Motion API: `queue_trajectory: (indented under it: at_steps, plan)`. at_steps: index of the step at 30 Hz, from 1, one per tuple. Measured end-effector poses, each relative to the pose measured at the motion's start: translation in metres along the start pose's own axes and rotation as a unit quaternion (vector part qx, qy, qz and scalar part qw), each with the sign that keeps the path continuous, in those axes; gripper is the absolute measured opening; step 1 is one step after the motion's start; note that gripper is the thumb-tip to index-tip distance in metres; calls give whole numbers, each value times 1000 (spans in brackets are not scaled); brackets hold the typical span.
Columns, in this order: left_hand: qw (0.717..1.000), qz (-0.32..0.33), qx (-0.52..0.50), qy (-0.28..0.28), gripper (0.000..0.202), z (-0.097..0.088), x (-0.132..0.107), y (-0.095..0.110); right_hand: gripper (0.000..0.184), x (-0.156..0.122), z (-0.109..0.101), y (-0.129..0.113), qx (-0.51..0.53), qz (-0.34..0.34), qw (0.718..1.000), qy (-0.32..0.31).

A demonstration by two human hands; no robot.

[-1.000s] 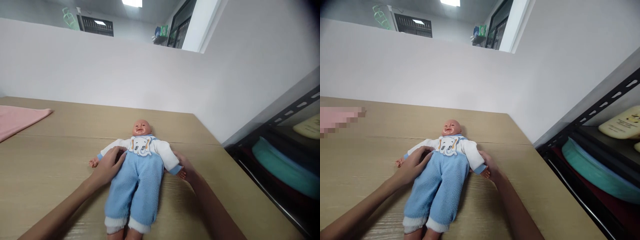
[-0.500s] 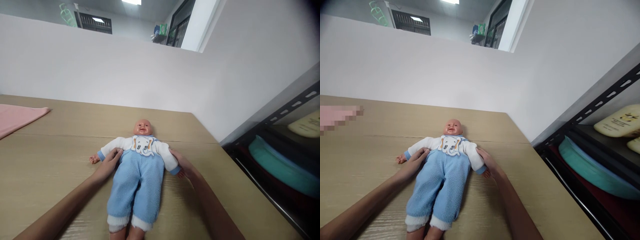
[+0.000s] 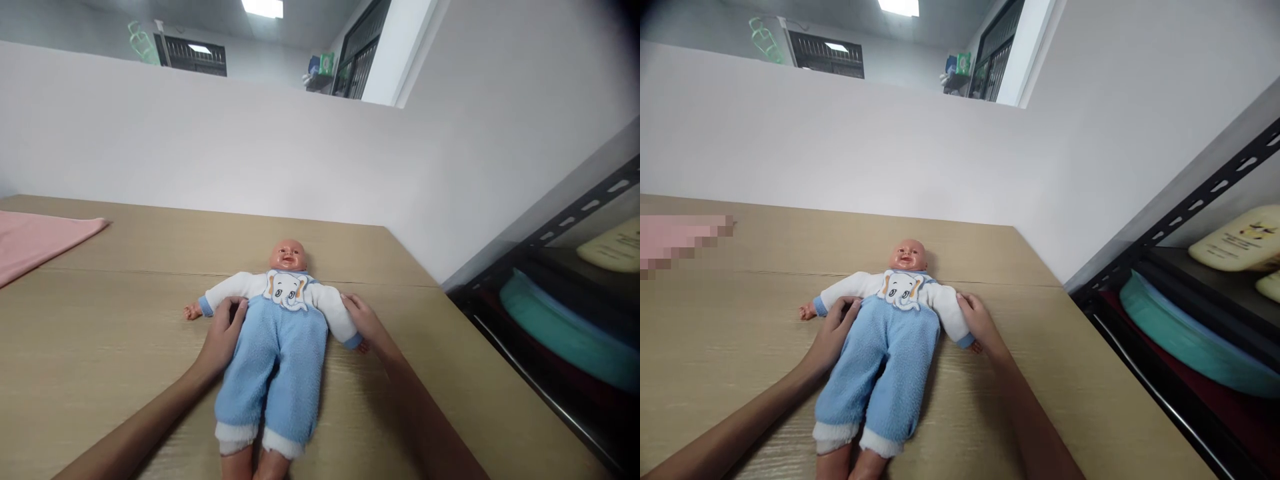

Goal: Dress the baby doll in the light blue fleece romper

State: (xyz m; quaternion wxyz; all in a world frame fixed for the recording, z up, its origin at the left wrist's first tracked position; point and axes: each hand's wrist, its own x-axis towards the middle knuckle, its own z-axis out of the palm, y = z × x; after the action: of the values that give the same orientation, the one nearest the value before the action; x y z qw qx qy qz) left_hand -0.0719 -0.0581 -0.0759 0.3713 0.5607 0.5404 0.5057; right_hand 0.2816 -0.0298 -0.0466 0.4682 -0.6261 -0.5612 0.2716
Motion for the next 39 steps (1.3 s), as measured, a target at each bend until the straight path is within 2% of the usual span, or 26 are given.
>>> queue_trajectory:
  at_steps: [2, 4, 5, 7, 9, 12, 16, 18, 21, 25, 28, 31, 34, 36, 39]
  plan:
    - [1000, -8, 2, -14, 47, -3, -2, 1, 37, -7, 1, -9, -32, -27, 998, 43]
    - [999, -24, 13, -28, 47, -6, -2, 2, 32, -19, 3, -24, -85, -121, 985, 83]
    - [999, -35, 17, -31, 47, -7, -1, 3, 29, -26, 5, -33, -114, -186, 973, 81]
    - [998, -57, 5, -30, 48, -7, 0, 5, 23, -39, 11, -49, -152, -279, 948, 23]
    - [997, -74, -27, -23, 50, -8, 2, 7, 20, -50, 17, -60, -181, -311, 932, -40]
    - [993, -89, -74, -13, 55, -9, 4, 8, 21, -57, 24, -63, -221, -303, 924, -73]
    - [985, -119, -125, -26, 62, -10, 8, 6, 29, -47, 27, -52, -188, -239, 949, -85]
    - [986, -113, -120, -30, 60, -10, 10, 3, 33, -39, 28, -46, -162, -210, 959, -101]
    - [994, -68, -81, -22, 49, -9, 11, -1, 35, -29, 29, -40, -132, -184, 968, -105]
    - [999, 29, -6, -16, 34, -8, 10, -3, 31, -26, 33, -34, -48, -147, 982, -108]
    - [992, 96, 77, 19, 26, -14, 10, -2, 33, -28, 37, -29, 9, -117, 987, -109]
    - [958, 160, 226, 81, 28, -27, 17, -1, 33, -29, 40, -24, -51, -133, 988, -56]
    - [920, 183, 328, 110, 45, -46, 30, -6, 29, -29, 39, -19, -158, -170, 973, 11]
    - [919, 163, 345, 97, 56, -59, 39, -11, 28, -29, 34, -13, -207, -182, 960, 47]
    - [940, 90, 326, 38, 66, -76, 48, -13, 48, -29, 22, -6, -223, -152, 962, 50]
